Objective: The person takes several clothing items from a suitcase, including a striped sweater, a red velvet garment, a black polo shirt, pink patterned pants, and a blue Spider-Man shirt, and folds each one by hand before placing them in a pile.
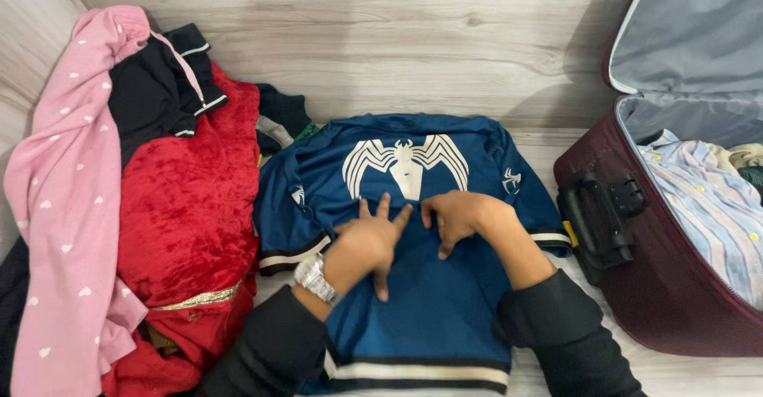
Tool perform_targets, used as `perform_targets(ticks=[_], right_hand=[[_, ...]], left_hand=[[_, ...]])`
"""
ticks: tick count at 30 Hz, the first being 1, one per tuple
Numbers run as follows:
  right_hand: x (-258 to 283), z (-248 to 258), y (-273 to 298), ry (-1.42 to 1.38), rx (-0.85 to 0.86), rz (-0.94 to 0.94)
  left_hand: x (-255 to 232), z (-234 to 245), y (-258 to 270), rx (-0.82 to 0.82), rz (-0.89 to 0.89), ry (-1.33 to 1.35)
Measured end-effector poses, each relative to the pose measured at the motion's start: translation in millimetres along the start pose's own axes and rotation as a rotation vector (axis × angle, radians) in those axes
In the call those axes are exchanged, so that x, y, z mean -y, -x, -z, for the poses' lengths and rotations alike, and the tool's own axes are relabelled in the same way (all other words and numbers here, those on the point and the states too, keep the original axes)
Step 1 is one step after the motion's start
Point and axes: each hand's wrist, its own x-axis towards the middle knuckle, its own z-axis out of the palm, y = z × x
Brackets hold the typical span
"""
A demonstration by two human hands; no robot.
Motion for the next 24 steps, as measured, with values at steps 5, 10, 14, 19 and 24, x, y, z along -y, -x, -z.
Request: perform_targets(ticks=[5, 10, 14, 19, 24], right_hand=[[-18, 6, -11, 0.095, -0.333, 0.015], [-18, 4, -2, 0.198, -0.457, 0.159], [-2, 1, 5, 0.06, -0.231, 0.372], [7, -5, 2, 0.112, -0.056, 0.205], [-12, 8, 1, 0.136, -0.124, -0.029]], left_hand=[[53, 4, -29, -0.207, -0.048, 0.115], [53, 5, -27, -0.208, -0.049, 0.03], [28, 5, -5, -0.231, -0.006, -0.03], [16, 8, -2, -0.035, 0.054, 0.045], [40, 9, -15, -0.087, 0.047, 0.101]])
